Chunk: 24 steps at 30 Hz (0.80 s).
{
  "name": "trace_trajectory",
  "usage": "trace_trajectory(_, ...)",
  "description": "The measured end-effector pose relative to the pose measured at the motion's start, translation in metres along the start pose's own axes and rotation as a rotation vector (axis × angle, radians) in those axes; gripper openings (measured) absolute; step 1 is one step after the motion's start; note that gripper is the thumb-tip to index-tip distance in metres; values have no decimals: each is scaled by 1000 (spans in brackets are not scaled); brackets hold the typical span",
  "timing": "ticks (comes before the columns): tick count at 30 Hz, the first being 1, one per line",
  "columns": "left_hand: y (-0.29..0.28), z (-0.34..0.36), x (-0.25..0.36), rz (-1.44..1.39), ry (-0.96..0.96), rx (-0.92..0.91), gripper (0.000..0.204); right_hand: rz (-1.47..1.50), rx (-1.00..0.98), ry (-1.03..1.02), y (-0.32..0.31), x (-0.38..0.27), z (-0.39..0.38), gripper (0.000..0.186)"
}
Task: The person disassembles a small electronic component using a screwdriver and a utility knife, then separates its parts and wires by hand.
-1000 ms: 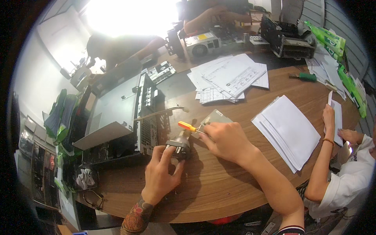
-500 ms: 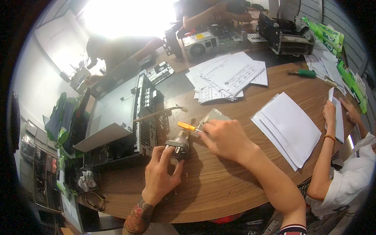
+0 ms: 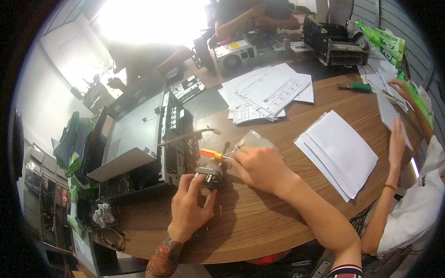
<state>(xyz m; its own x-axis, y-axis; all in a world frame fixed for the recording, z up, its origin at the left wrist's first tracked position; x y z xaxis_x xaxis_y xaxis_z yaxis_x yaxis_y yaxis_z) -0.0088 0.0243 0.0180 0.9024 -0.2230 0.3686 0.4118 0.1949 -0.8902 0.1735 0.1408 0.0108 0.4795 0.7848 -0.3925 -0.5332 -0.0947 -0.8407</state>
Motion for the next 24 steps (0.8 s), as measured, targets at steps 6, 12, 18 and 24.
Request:
trace_trajectory(6,1,1,-1,-35,-42,-34,45,-23,7,35,1,4,0,22)
trace_trajectory(12,0,0,0,-5,-7,-12,46,3,-11,60,2,6,0,22)
trace_trajectory(18,1,0,0,-30,-15,-11,46,40,14,71,1,6,-1,23)
trace_trajectory(24,1,0,-1,-31,-45,-29,46,62,52,86,-2,8,1,24)
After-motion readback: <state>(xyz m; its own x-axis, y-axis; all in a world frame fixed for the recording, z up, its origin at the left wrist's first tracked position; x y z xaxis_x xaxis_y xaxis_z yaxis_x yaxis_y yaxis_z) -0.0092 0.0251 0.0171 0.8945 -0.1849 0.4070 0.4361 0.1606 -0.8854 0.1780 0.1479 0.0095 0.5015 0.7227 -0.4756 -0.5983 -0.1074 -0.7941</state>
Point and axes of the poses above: each hand's wrist, its own z-axis towards the middle knuckle, its own y-axis out of the palm, x = y × z, the point moved 3 cm from there along z, towards the middle knuckle, and after that the axes turned 11 degrees about -x, right-handed, at the moved point
